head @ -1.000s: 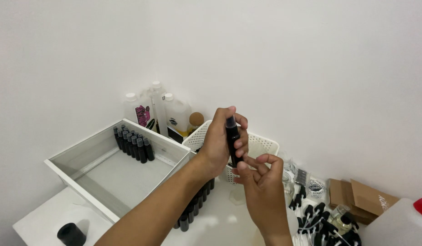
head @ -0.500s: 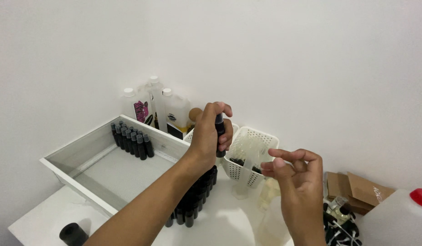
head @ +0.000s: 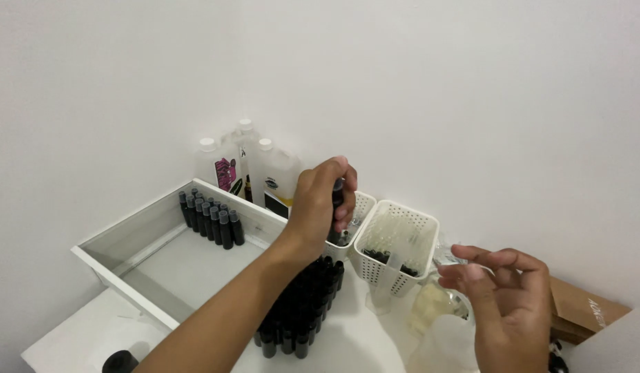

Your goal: Assembling and filling small perfume spray bottles at a workspace

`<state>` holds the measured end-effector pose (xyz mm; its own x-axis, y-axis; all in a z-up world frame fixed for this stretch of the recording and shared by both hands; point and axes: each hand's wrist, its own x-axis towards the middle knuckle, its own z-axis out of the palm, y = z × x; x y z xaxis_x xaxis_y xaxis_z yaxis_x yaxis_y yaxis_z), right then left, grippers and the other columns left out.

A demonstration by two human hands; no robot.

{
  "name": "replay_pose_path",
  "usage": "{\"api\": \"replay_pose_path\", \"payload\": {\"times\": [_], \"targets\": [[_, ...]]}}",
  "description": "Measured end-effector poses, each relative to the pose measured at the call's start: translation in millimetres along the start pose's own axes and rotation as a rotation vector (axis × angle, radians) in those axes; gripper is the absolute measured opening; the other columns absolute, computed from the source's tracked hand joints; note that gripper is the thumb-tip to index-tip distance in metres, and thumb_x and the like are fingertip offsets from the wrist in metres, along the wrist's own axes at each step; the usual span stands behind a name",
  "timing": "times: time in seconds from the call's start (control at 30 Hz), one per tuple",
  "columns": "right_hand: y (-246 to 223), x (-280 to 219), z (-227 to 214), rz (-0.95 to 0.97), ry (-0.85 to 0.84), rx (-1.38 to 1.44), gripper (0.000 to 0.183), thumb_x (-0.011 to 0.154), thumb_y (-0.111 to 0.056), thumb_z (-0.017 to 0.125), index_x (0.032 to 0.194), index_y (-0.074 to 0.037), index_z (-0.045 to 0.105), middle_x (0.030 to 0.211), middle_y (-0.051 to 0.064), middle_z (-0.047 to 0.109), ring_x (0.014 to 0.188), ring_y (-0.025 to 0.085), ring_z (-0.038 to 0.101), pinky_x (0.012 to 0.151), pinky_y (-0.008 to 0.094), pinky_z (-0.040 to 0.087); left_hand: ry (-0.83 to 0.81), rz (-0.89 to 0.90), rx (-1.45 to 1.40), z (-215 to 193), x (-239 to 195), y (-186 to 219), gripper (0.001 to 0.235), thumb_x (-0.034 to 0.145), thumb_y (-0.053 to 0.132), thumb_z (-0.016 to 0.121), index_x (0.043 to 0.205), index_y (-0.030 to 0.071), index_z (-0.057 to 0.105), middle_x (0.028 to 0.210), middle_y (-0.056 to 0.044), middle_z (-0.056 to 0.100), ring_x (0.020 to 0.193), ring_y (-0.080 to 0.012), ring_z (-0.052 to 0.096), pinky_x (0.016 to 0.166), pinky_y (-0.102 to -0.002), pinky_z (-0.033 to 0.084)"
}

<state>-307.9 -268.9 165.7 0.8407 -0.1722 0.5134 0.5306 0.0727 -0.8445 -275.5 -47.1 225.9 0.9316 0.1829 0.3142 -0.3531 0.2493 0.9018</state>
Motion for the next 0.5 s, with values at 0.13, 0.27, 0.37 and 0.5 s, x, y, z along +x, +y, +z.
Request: {"api": "replay_pose_path", "payload": {"times": [0.13, 0.27, 0.37, 0.5], "targets": [[-6.2, -3.3, 1.2, 0.023, 0.014, -0.035, 0.019, 0.099, 0.001, 0.052, 0.114, 0.000, 0.039, 0.116, 0.027, 0.069, 0.082, 0.036, 0.071, 0.078, 0.044, 0.062, 0.096, -0.132, 0.192, -45.1, 8.4, -5.6, 0.052, 0.098, 0.061, 0.042, 0.081, 0.013, 0.054, 0.066, 0.000, 0.049, 0.056, -0.0146, 0.046, 0.055, -0.029, 0.042], [-10.5, -6.0, 2.2, -0.011, 0.026, -0.070, 0.020, 0.101, -0.001, 0.052, 0.116, 0.001, 0.041, 0.116, 0.027, 0.069, 0.083, 0.035, 0.071, 0.080, 0.044, 0.063, 0.226, -0.251, 0.555, -96.8, 17.7, -13.5, 0.042, 0.095, 0.052, 0.034, 0.099, 0.013, 0.051, 0.083, -0.004, 0.059, 0.078, -0.0176, 0.056, 0.076, -0.033, 0.044], [-15.1, -9.6, 3.2, -0.036, 0.056, -0.075, 0.021, 0.102, 0.000, 0.052, 0.119, 0.002, 0.040, 0.116, 0.028, 0.067, 0.083, 0.035, 0.070, 0.080, 0.043, 0.062, 0.286, -0.401, 0.787, -140.0, 21.4, -40.4, 0.031, 0.100, 0.030, 0.041, 0.125, 0.013, 0.051, 0.108, -0.010, 0.066, 0.100, -0.0250, 0.061, 0.086, -0.039, 0.043], [-14.5, -10.3, 1.7, -0.064, 0.086, -0.083, 0.021, 0.103, 0.000, 0.052, 0.120, 0.001, 0.041, 0.116, 0.028, 0.066, 0.082, 0.035, 0.070, 0.080, 0.042, 0.061, 0.133, -0.221, 1.182, -249.0, 49.0, -139.5, 0.015, 0.092, 0.022, 0.062, 0.097, 0.010, 0.070, 0.103, -0.011, 0.074, 0.098, -0.0300, 0.066, 0.086, -0.042, 0.049]]}}
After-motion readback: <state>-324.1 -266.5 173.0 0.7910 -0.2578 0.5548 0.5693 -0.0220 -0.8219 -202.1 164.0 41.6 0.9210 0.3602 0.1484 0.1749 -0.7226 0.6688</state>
